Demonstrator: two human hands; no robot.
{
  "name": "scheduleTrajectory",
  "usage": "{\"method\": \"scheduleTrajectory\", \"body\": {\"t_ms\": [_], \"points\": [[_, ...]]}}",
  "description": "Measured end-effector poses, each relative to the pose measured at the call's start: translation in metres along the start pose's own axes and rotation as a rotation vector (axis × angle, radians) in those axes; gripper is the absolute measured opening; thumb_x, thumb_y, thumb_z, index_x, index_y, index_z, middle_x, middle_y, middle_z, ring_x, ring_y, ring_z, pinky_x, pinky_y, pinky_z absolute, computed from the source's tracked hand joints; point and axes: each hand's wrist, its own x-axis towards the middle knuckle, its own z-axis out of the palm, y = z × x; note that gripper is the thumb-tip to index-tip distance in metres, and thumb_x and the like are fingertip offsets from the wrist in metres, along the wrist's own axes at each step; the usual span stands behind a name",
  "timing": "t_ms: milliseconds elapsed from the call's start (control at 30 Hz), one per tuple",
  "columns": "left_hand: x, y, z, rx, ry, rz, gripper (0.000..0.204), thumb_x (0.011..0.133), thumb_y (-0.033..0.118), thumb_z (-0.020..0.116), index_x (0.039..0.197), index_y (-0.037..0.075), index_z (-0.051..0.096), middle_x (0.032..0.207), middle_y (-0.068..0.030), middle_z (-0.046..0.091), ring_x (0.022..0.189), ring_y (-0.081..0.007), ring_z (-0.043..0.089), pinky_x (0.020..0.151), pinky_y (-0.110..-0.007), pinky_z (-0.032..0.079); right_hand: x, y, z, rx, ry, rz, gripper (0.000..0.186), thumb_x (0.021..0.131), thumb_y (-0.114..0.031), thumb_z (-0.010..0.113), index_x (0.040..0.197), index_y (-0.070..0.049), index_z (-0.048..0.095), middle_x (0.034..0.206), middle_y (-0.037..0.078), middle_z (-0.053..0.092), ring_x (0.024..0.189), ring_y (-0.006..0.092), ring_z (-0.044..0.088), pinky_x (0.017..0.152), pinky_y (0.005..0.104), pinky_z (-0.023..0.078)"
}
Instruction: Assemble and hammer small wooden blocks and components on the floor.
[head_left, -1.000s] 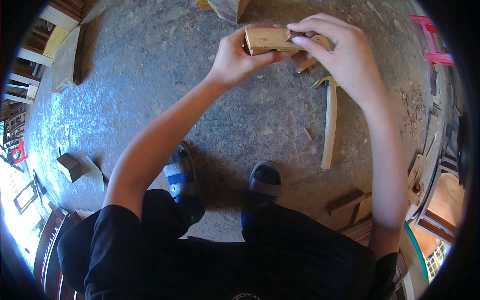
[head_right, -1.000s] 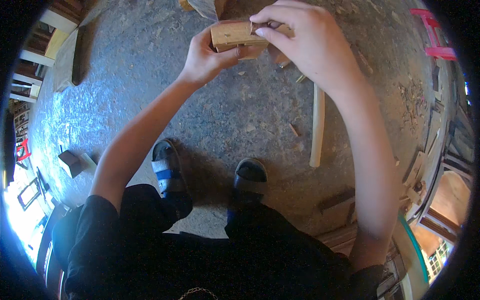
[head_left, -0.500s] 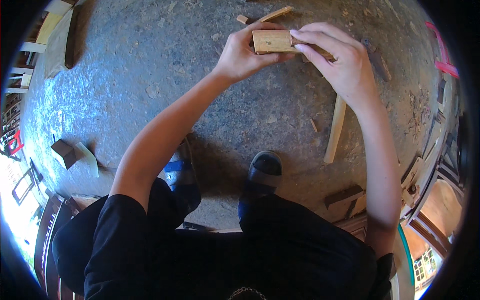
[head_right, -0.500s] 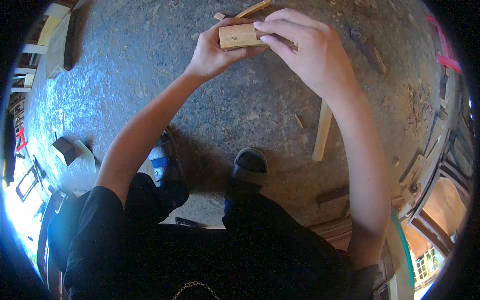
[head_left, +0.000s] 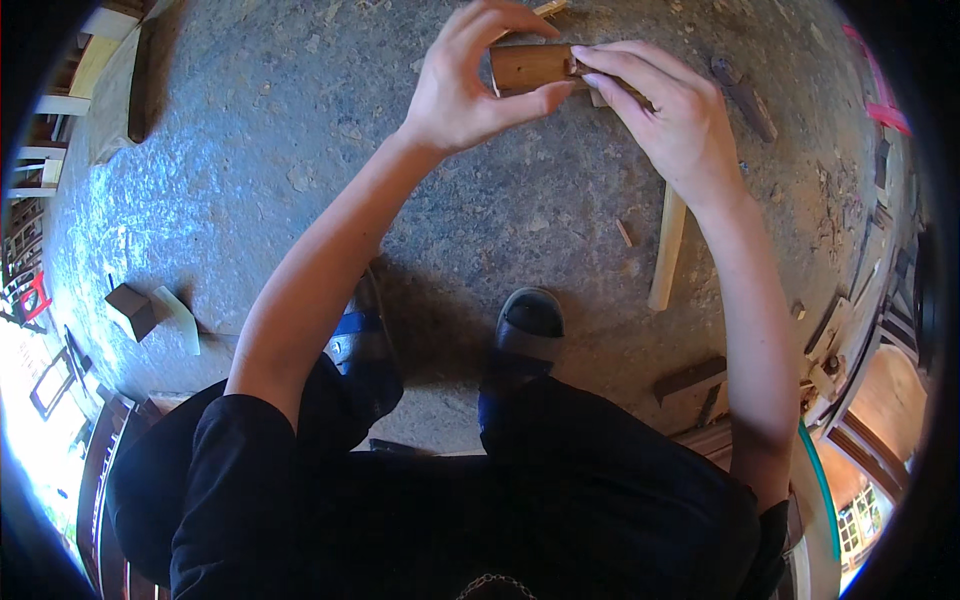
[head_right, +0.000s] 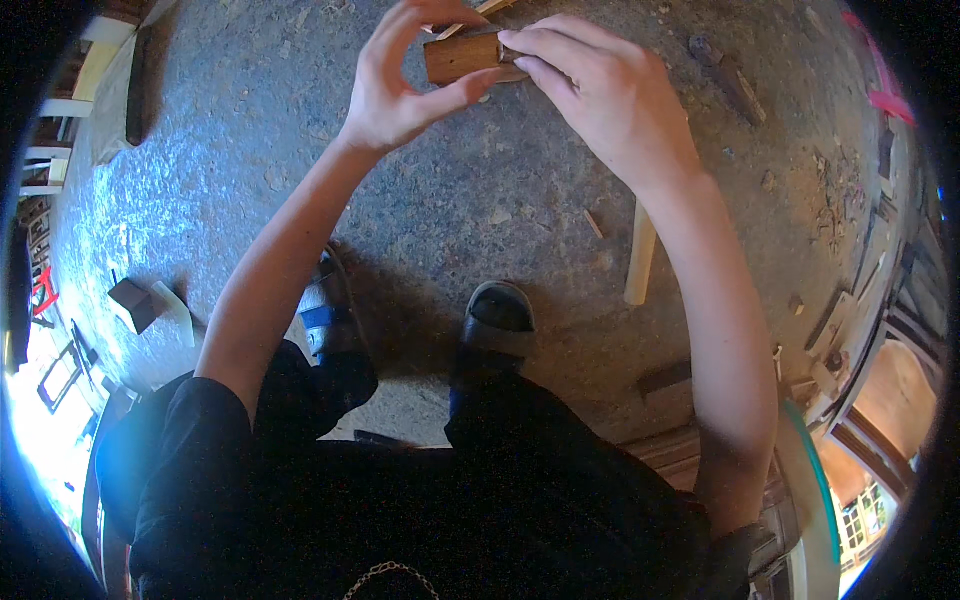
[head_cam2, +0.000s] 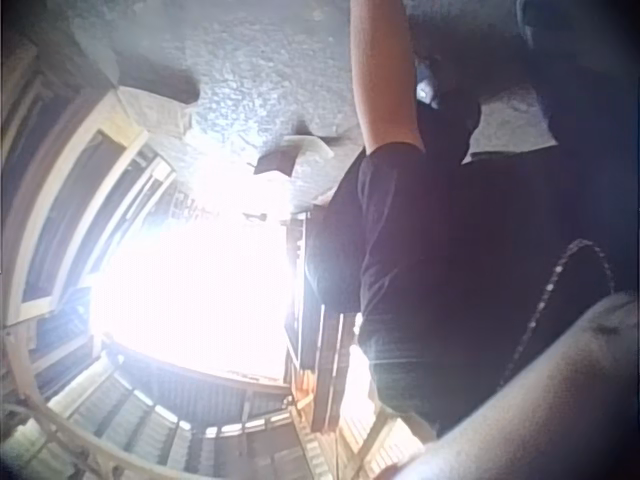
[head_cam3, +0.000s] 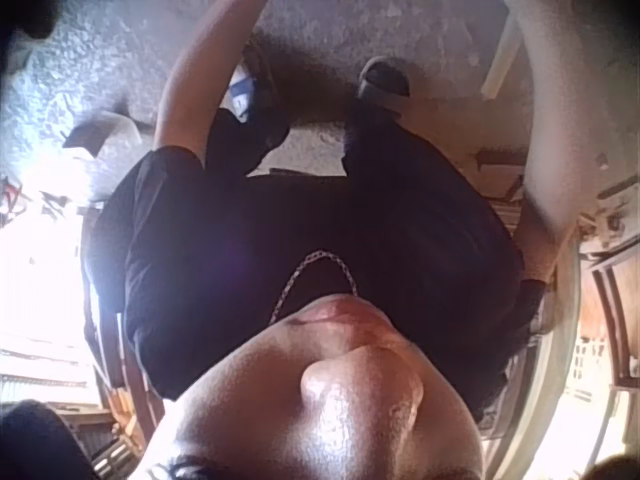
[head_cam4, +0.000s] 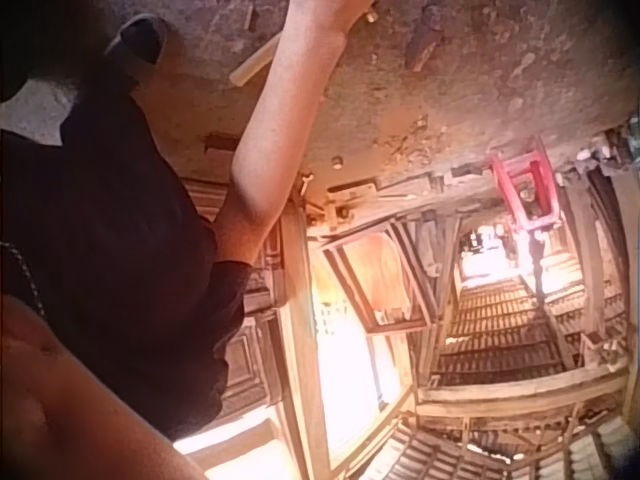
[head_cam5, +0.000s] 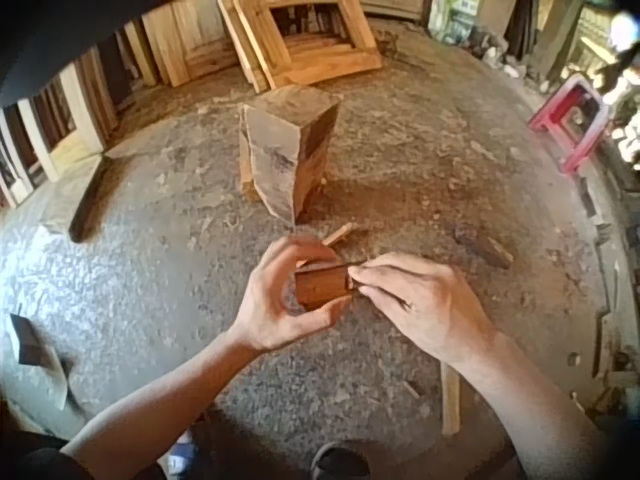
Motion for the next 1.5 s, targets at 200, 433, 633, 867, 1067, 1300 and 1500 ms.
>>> {"method": "scheduleTrajectory", "body": {"t_ms": [200, 433, 633, 867, 1067, 1300, 1500], "points": [[-0.011, -0.029, 0.005, 0.210, -0.171, 0.059, 0.066, 0.080, 0.031, 0.089, 0.134, 0.011, 0.057, 0.127, -0.0143, 0.067, 0.118, -0.0300, 0.065, 0.100, -0.041, 0.053, 0.008, -0.010, -0.007, 0.046, -0.014, -0.018, 0.029, 0.091, -0.006, 0.075, 0.120, -0.011, 0.076, 0.113, 0.004, 0.074, 0.099, 0.0218, 0.074, 0.086, 0.0329, 0.060], [0.001, 0.010, 0.010, 0.051, -0.164, -0.122, 0.025, 0.087, 0.014, 0.084, 0.106, 0.002, 0.073, 0.111, -0.0137, 0.072, 0.101, -0.0275, 0.069, 0.089, -0.040, 0.055, -0.002, -0.005, -0.008, 0.020, -0.037, 0.014, 0.029, 0.092, -0.010, 0.075, 0.121, -0.011, 0.076, 0.119, 0.005, 0.073, 0.102, 0.0224, 0.073, 0.090, 0.0326, 0.058], [-0.005, 0.014, 0.004, 0.093, -0.197, -0.061, 0.024, 0.086, 0.012, 0.085, 0.103, 0.001, 0.073, 0.108, -0.0134, 0.072, 0.099, -0.0282, 0.071, 0.087, -0.039, 0.057, -0.044, 0.010, -0.005, 0.068, 0.350, 0.443, 0.038, 0.094, -0.028, 0.077, 0.128, -0.013, 0.068, 0.121, 0.010, 0.071, 0.108, 0.0250, 0.070, 0.093, 0.0370, 0.055], [0.000, 0.017, 0.014, 0.045, -0.251, -0.045, 0.024, 0.085, 0.013, 0.085, 0.100, 0.000, 0.072, 0.108, -0.0143, 0.072, 0.097, -0.0297, 0.072, 0.085, -0.039, 0.057, -0.182, 0.060, 0.041, -0.370, 0.045, 0.904, 0.066, 0.094, -0.050, 0.072, 0.134, -0.002, 0.052, 0.130, 0.021, 0.058, 0.117, 0.0394, 0.062, 0.095, 0.0509, 0.051], [0.004, 0.016, 0.006, 0.143, -0.301, 0.057, 0.028, 0.082, 0.015, 0.086, 0.099, 0.000, 0.070, 0.108, -0.0156, 0.072, 0.097, -0.0314, 0.071, 0.083, -0.040, 0.058, -0.178, 0.077, 0.049, -0.104, 0.009, 1.004, 0.058, 0.098, -0.045, 0.069, 0.131, 0.001, 0.054, 0.113, 0.020, 0.064, 0.098, 0.0350, 0.067, 0.085, 0.0461, 0.053], [0.011, 0.012, 0.005, 0.099, -0.266, 0.084, 0.025, 0.083, 0.012, 0.085, 0.098, -0.002, 0.070, 0.103, -0.0153, 0.071, 0.092, -0.0321, 0.071, 0.079, -0.040, 0.058, -0.116, -0.019, -0.007, 0.740, 0.453, 1.008, 0.039, 0.111, -0.038, 0.048, 0.124, -0.003, 0.058, 0.085, 0.003, 0.054, 0.059, 0.0077, 0.052, 0.050, 0.0262, 0.043], [0.015, 0.014, -0.006, 0.126, -0.275, 0.043, 0.024, 0.085, 0.012, 0.084, 0.098, -0.002, 0.069, 0.100, -0.0149, 0.070, 0.088, -0.0312, 0.071, 0.075, -0.039, 0.058, -0.088, -0.067, -0.032, 0.496, 0.136, 0.758, 0.040, 0.114, -0.036, 0.041, 0.133, -0.004, 0.057, 0.091, 0.000, 0.056, 0.063, 0.0040, 0.051, 0.049, 0.0198, 0.041]]}}
